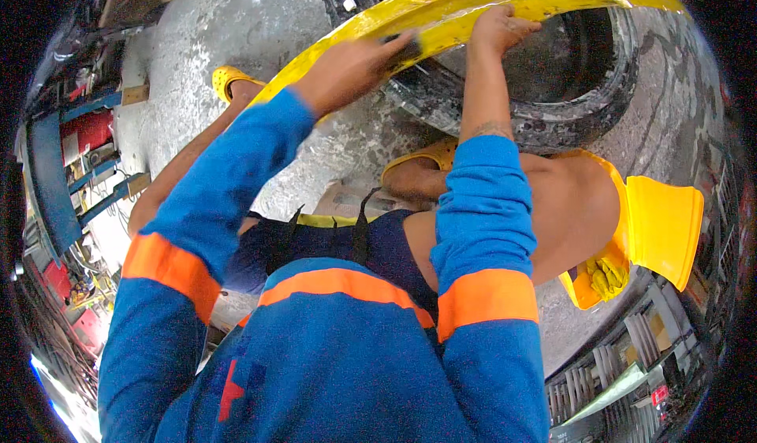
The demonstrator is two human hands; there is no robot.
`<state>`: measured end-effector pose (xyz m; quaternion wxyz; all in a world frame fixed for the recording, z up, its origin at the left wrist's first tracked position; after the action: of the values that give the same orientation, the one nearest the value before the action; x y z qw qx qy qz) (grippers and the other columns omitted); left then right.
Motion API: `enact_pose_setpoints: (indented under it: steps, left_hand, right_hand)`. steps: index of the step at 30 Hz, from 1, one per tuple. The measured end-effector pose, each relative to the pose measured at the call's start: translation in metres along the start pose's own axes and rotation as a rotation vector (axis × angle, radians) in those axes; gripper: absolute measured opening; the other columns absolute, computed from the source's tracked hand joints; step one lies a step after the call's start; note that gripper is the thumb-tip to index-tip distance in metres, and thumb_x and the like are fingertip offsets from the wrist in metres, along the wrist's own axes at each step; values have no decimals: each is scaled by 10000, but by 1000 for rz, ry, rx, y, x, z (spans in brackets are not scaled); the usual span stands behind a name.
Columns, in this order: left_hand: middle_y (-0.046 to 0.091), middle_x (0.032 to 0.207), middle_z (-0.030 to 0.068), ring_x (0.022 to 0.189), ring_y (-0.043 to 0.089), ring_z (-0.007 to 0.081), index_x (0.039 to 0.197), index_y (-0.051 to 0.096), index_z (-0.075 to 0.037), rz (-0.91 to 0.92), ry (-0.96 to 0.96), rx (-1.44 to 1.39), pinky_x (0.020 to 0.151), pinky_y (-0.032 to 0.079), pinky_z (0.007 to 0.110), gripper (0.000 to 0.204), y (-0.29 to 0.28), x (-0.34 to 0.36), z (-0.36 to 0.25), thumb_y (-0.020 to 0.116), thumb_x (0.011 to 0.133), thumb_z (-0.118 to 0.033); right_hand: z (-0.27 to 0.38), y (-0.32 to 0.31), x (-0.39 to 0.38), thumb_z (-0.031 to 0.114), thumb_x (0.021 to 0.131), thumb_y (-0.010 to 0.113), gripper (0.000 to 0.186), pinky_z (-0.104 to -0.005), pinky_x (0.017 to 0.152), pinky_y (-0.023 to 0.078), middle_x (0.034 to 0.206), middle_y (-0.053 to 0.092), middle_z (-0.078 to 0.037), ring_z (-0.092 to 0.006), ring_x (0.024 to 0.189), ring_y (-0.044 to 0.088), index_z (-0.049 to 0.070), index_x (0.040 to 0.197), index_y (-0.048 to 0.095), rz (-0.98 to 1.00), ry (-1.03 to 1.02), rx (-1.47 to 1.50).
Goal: Sanding a yellow car part using a sanding block.
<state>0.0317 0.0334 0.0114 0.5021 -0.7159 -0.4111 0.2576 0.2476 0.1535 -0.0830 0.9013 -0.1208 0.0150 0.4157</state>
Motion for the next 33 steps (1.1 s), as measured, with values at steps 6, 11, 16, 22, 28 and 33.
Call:
enact_pose_setpoints:
  steps: [6, 11, 16, 22, 28, 33]
  left_hand:
    - [706, 929, 239, 828, 705, 417, 1497, 486, -120, 134, -133, -2, 723, 555, 527, 574, -12, -28, 0, 605, 937, -142]
    - [717, 912, 239, 848, 711, 417, 1415, 581, -74, -67, -73, -42, 745, 566, 512, 476, 0, 36, 18, 606, 946, -151]
    - [660, 732, 90, 656, 654, 187, 1181, 670, -14, -416, -290, -417, 608, 517, 341, 320, -49, -49, 68, 598, 1046, -295]
    - [565, 666, -10, 556, 516, 87, 954, 654, -89, -368, -760, -917, 510, 391, 245, 255, -70, -137, 53, 613, 1051, -321]
    - [566, 657, -16, 549, 502, 73, 908, 628, -133, -491, -857, -1243, 505, 348, 218, 239, -54, -132, 21, 623, 1041, -331]
    - [526, 638, -15, 589, 508, 86, 891, 670, -129, -322, -833, -993, 555, 381, 236, 327, -56, -145, 30, 616, 1036, -417]
  right_hand:
    - [-6, 6, 10, 109, 1003, 456, 628, -554, 1101, 458, 1437, 414, -430, -543, 1307, 502, -160, 1494, 170, -28, -30, -31]
    - [-14, 3, 17, 84, 993, 503, 616, -554, 1090, 468, 1431, 430, -417, -535, 1291, 521, -137, 1478, 193, -17, -7, -69]
    - [-2, -14, 15, 268, 956, 709, 975, -482, 1068, 488, 1449, 477, -313, -431, 1301, 559, -102, 1586, 63, 180, 331, 109]
    - [167, -164, -2, 262, 968, 734, 824, -412, 954, 564, 1249, 641, -175, -301, 1235, 587, -61, 1546, 244, 317, -313, 327]
    - [158, -402, -2, 282, 1037, 642, 358, -313, 981, 519, 1157, 728, -110, -180, 1075, 684, -16, 1233, 675, 28, -544, -190]
    - [-50, -460, 59, 478, 1024, 616, 522, -328, 923, 518, 1183, 710, -121, -165, 1091, 636, 12, 1248, 685, 396, 209, -721]
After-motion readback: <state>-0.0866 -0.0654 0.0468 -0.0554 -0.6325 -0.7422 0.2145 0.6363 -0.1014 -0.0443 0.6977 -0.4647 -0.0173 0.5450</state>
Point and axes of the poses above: each hand's wrist, its own x-axis towards the middle knuckle, its own y-axis out of the palm, z = x × y, the point moved 4 cm from there along x, towards the middle knuckle
